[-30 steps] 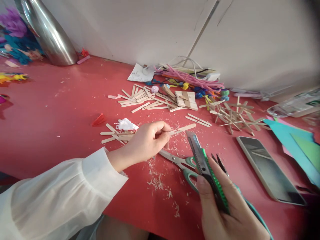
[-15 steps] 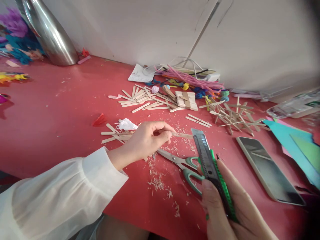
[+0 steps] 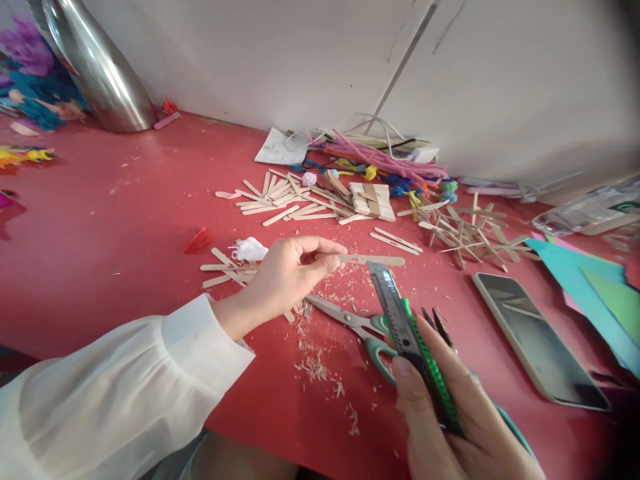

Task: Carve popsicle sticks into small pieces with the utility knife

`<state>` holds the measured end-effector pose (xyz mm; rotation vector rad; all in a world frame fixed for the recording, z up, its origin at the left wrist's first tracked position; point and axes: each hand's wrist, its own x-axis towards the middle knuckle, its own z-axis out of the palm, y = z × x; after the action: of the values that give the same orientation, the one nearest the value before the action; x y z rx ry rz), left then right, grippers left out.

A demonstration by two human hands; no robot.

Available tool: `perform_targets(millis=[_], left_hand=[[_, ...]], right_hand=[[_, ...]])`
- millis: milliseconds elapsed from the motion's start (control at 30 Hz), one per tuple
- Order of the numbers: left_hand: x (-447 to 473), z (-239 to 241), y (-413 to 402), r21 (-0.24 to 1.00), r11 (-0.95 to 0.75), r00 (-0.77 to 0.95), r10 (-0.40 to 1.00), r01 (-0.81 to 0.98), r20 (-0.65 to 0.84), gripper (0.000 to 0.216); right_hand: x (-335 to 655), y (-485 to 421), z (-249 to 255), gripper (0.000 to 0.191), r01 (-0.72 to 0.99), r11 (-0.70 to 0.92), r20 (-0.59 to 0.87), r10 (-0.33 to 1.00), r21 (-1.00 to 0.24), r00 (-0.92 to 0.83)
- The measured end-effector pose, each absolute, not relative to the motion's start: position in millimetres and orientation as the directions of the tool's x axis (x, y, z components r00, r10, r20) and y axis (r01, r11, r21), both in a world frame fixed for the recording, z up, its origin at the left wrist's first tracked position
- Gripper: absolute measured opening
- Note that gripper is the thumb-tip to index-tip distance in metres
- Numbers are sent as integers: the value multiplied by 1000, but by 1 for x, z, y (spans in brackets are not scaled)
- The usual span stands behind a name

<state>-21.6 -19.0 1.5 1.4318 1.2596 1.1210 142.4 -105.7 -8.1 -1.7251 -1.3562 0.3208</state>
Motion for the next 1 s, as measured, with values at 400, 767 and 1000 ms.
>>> perform_targets(millis=[400,767,1000], left_hand=[[-20,2,-21,947,-204,115,977,249,180,10],[-18,-2,-22,930,-179,192,974,320,121,10],[-19,-1,-20,950,-107,181,982,292,55,8]], right_hand=[[145,-106,-8,34,706,-23,300,895,-708,331],[147,-103,-14,31,765,192,467,870,-615,158],[144,-107,-14,27,718,265,531,830,-644,170]])
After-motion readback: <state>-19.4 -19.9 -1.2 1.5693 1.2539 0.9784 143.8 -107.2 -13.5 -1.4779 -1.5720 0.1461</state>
